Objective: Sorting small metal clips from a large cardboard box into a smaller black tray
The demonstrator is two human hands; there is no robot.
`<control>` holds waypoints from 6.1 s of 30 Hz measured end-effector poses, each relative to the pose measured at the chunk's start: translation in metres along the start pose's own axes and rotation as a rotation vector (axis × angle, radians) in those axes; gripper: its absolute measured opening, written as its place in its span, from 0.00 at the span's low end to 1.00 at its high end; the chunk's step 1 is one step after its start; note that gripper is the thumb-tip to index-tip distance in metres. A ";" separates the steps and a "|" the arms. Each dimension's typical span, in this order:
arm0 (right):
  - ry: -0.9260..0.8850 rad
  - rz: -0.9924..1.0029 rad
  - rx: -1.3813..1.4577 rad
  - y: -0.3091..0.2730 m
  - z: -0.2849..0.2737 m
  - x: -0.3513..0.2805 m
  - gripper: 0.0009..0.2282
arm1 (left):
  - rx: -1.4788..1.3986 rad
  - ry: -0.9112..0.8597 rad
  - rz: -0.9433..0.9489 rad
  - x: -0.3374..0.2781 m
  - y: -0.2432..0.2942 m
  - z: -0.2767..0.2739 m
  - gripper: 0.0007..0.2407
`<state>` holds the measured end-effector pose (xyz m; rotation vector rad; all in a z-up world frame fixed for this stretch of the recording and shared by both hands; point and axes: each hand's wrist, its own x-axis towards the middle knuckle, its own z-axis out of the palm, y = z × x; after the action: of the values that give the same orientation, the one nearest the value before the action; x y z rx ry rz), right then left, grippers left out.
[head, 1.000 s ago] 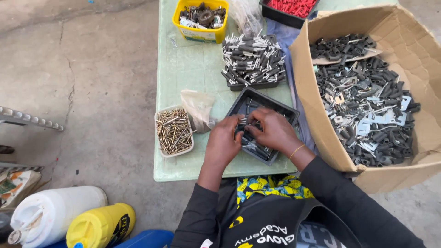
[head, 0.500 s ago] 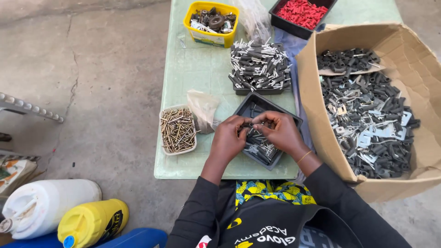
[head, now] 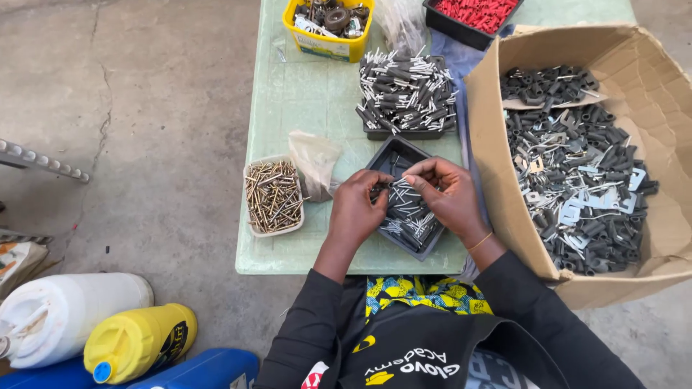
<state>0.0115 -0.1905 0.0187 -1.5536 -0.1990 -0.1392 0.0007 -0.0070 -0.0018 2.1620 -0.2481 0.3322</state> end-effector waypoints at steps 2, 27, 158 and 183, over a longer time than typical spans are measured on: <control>-0.004 -0.021 -0.037 -0.004 0.001 -0.002 0.05 | -0.010 -0.007 -0.002 -0.002 0.002 -0.001 0.10; -0.378 0.034 -0.959 0.053 -0.003 0.007 0.13 | -0.236 0.113 0.049 -0.001 0.002 -0.001 0.11; 0.034 -0.244 -0.445 0.007 0.000 -0.009 0.05 | 0.149 0.135 0.101 -0.013 -0.001 0.015 0.09; -0.357 0.059 -0.978 0.021 -0.002 -0.003 0.05 | 0.109 0.158 0.102 -0.008 0.007 0.007 0.08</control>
<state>0.0137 -0.1928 -0.0028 -2.5562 -0.4015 0.1159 -0.0081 -0.0164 -0.0028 2.2207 -0.2564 0.5842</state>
